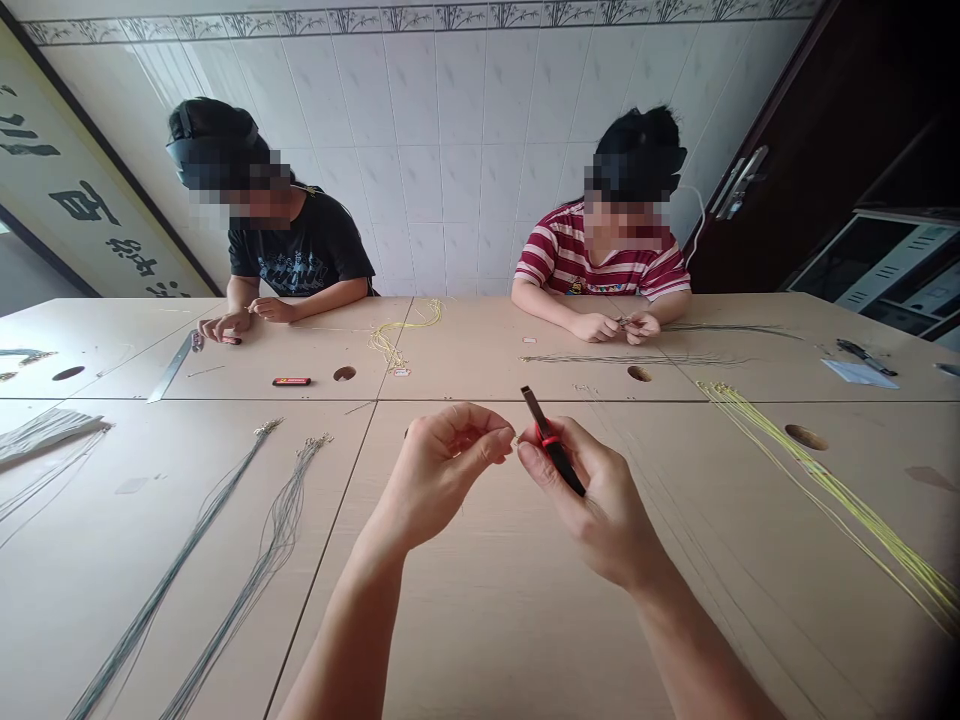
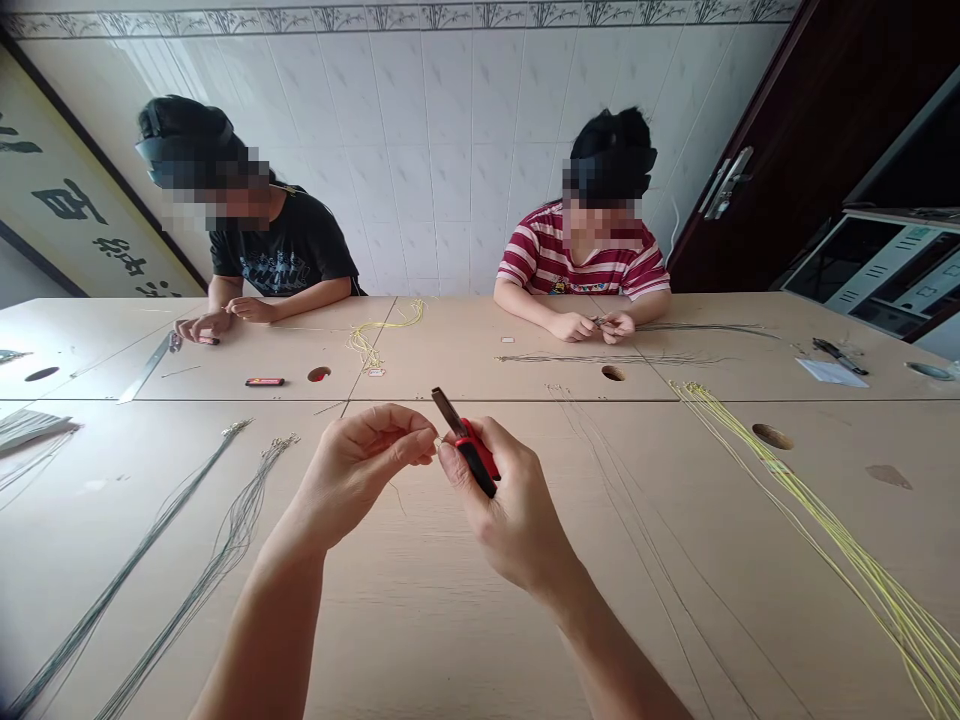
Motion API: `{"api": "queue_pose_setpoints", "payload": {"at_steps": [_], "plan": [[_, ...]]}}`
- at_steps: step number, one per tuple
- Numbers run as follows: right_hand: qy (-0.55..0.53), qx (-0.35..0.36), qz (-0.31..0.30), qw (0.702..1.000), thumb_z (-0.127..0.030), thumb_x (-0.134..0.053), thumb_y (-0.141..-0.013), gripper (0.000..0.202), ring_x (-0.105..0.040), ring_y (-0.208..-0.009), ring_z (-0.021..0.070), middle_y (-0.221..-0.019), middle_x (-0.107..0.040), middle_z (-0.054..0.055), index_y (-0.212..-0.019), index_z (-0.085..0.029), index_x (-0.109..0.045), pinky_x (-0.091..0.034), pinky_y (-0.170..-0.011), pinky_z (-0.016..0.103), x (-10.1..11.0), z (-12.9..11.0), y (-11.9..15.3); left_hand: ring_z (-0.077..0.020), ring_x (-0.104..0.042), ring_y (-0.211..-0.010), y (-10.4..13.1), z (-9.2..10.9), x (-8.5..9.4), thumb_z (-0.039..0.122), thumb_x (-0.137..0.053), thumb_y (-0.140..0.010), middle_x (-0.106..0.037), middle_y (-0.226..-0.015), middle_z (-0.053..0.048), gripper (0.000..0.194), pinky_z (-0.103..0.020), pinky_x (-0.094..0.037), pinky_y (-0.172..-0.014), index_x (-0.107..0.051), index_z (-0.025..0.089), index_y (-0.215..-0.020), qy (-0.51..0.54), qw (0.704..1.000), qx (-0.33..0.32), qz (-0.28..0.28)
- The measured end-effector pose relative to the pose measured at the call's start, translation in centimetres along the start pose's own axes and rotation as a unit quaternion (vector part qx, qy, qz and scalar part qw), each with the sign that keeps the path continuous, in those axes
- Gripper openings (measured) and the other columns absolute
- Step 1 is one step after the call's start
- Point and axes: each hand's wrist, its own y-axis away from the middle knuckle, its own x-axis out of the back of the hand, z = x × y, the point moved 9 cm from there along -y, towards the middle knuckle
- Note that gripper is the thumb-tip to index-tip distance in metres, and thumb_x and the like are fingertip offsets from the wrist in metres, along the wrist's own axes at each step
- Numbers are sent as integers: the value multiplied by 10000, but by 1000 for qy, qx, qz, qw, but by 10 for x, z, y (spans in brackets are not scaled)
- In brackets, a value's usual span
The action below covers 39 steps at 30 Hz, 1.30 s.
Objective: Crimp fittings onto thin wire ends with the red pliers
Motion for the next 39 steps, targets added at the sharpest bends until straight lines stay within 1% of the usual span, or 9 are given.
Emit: {"api": "queue_pose_setpoints", "payload": {"at_steps": [6,10,13,19,29,39], "plan": [[5,-11,-3,1000,-370,-515,-939,194,-433,-606,107,-686,-503,-32,-829,-214,-542,-374,-551,219,-1,3,0,-108,-609,-746,-1,2,-6,323,-649,-870,-675,-781,-12,159,-236,-501,-722,-670,168,-843,17,1000,-1,-14],[-10,-14,-11,1000,-373,-510,-943,201,-371,-549,94,-640,-438,-50,-825,-213,-539,-339,-509,214,0,2,0,-113,-612,-766,-2,2,-5,294,-646,-868,-688,-811,-26,144,-231,-496,-720,-682,155,-856,7,1000,10,-19],[-11,-17,-17,1000,-376,-519,-941,201,-350,-539,89,-631,-415,-56,-827,-211,-536,-322,-497,214,0,0,0,-117,-609,-772,-1,2,-2,268,-652,-857,-696,-835,-33,120,-232,-491,-711,-688,153,-863,2,1000,14,-17],[-4,-12,-26,1000,-374,-513,-942,214,-367,-564,95,-645,-430,-48,-807,-209,-524,-339,-522,219,-1,-1,1,-130,-603,-757,0,0,-4,267,-671,-838,-690,-815,-38,120,-254,-492,-710,-687,149,-848,6,999,17,-34],[4,-15,-32,999,-385,-523,-936,207,-389,-585,105,-669,-458,-41,-823,-212,-527,-354,-549,228,-2,1,1,-120,-576,-711,0,5,-4,245,-663,-824,-669,-763,-31,104,-246,-481,-675,-678,147,-792,-5,1000,15,-24],[30,-13,-30,999,-378,-515,-939,220,-391,-602,105,-670,-455,-41,-795,-212,-507,-368,-562,223,-2,2,1,-122,-564,-718,-1,1,-4,249,-659,-830,-652,-757,-28,113,-252,-486,-695,-675,149,-780,-2,999,14,-33]]}}
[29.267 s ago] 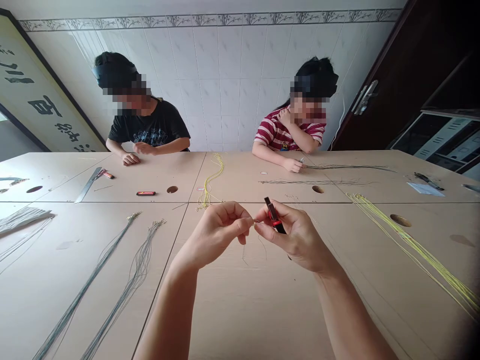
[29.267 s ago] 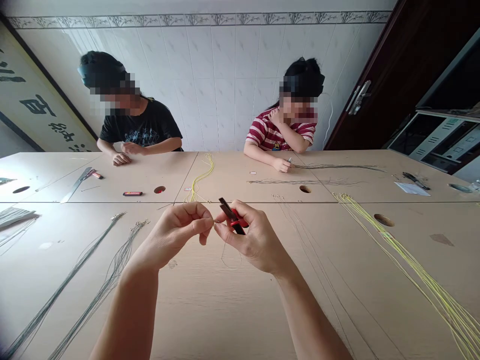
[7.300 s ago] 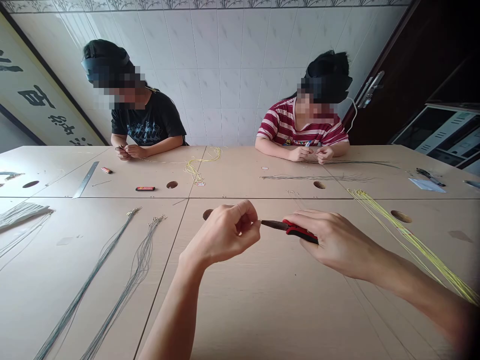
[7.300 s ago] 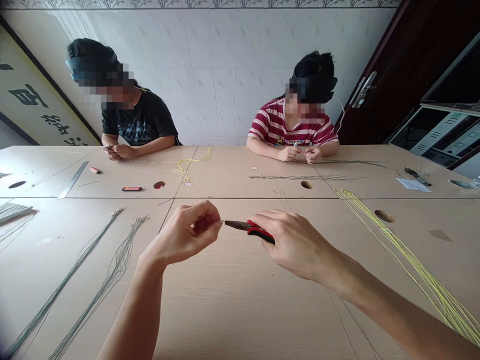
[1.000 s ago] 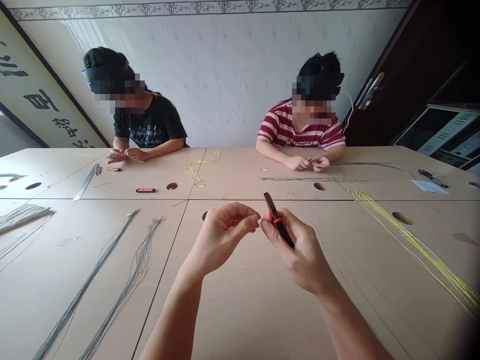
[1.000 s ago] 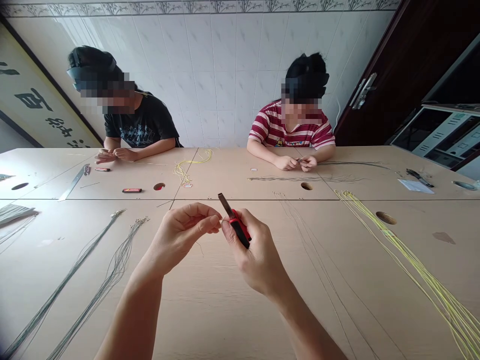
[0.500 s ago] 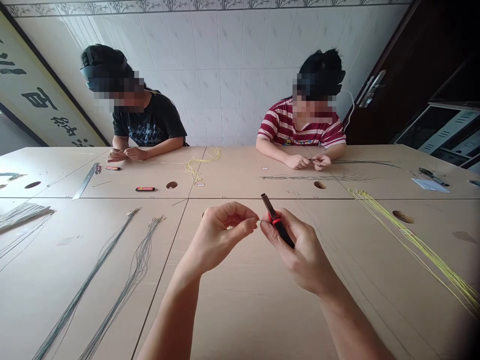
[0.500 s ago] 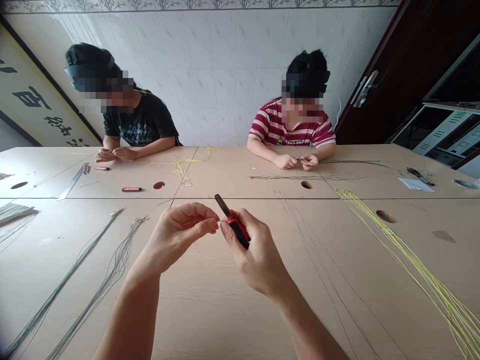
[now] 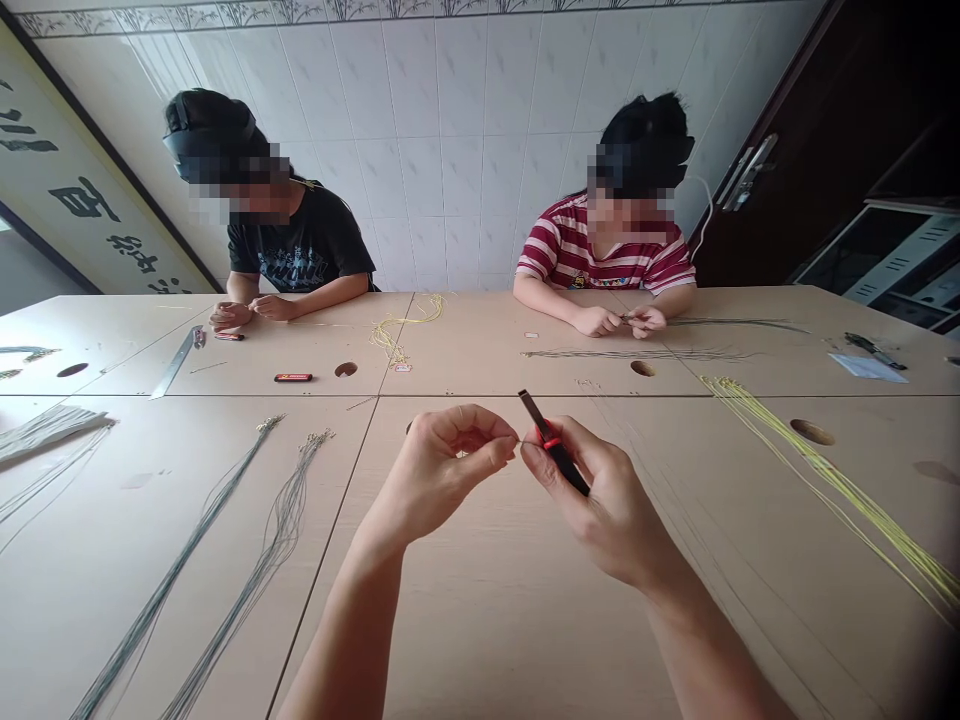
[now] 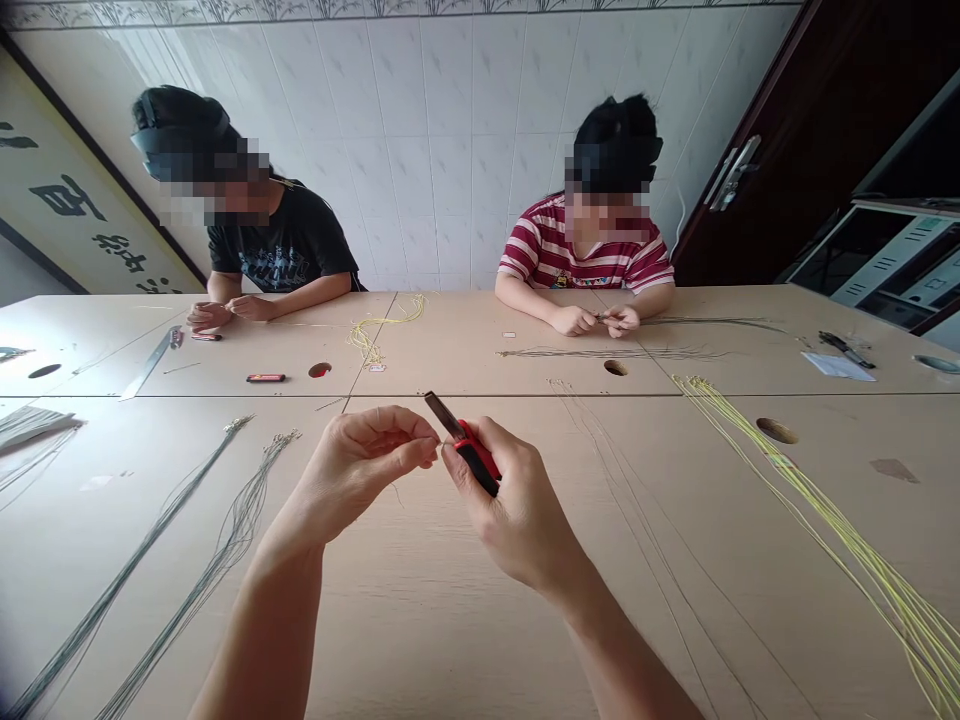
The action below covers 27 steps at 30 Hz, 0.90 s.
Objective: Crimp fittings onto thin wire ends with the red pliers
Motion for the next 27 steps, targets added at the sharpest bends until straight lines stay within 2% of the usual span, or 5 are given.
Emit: {"api": "queue_pose_setpoints", "payload": {"at_steps": [7,14,22,27], "plan": [[-1,7,6,1000,-368,-527,-928,213,-380,-573,104,-645,-456,-44,-781,-215,-509,-358,-539,222,2,-3,0,-126,-568,-713,0,-2,-1,265,-659,-829,-649,-751,-31,123,-261,-497,-702,-680,154,-781,-5,1000,-1,-5],[-62,-33,1,998,-417,-540,-920,217,-378,-561,105,-648,-436,-41,-841,-216,-560,-358,-515,225,-1,5,-1,-127,-587,-709,-1,1,3,260,-655,-821,-664,-747,-31,118,-267,-514,-716,-668,155,-770,-2,1000,-7,17],[-60,-27,7,998,-425,-530,-924,231,-363,-547,103,-636,-430,-49,-821,-219,-531,-351,-511,230,-1,5,0,-118,-589,-721,-1,0,0,250,-656,-827,-670,-766,-23,99,-251,-502,-704,-674,160,-788,-7,1000,-5,14],[-42,-25,25,999,-437,-517,-927,241,-364,-554,107,-647,-420,-45,-814,-223,-516,-348,-512,233,6,11,-1,-131,-596,-717,-3,-3,-3,301,-690,-803,-704,-787,-40,136,-252,-501,-676,-710,167,-800,-24,1000,7,12]]}}
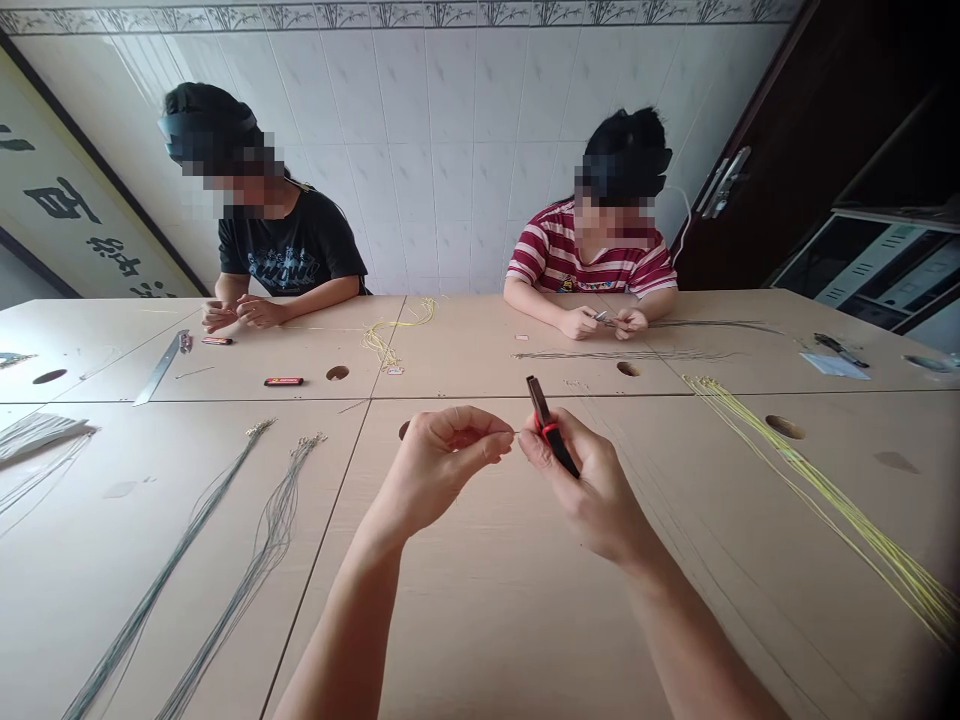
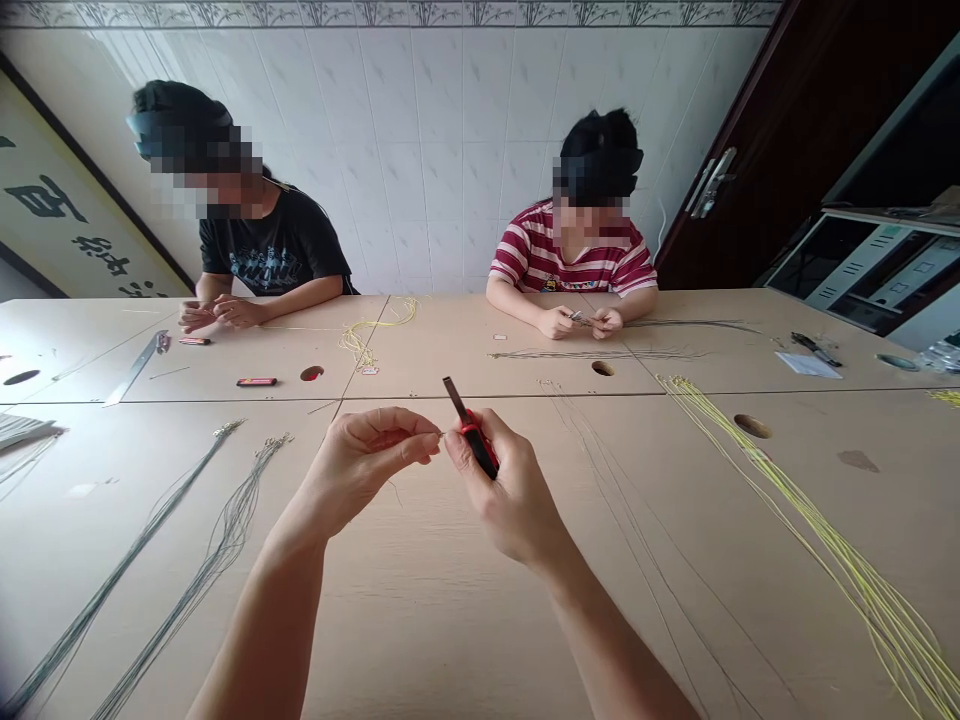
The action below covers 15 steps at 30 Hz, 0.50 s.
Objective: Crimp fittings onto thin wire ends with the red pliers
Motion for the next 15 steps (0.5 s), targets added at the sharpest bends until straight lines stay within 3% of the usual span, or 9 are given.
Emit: {"api": "queue_pose_setpoints", "payload": {"at_steps": [6,10,15], "plan": [[77,12,16,997,-442,-517,-921,251,-387,-567,109,-653,-427,-44,-816,-214,-506,-347,-533,236,31,16,-8,-135,-576,-665,-8,-24,1,379,-649,-819,-658,-742,-33,210,-236,-458,-567,-717,181,-806,-67,997,37,-11],[161,20,80,983,-436,-514,-911,241,-398,-555,113,-639,-447,-44,-842,-206,-528,-335,-547,251,77,26,-13,-144,-528,-629,-5,-37,-8,374,-611,-819,-595,-669,-22,221,-238,-406,-515,-714,182,-787,-109,993,48,-21],[266,12,162,950,-430,-528,-893,226,-394,-546,125,-613,-436,-42,-825,-214,-536,-312,-557,272,141,26,-7,-128,-483,-600,15,-44,-33,331,-593,-831,-619,-677,-17,195,-241,-383,-518,-708,189,-764,-119,990,60,-49]]}}
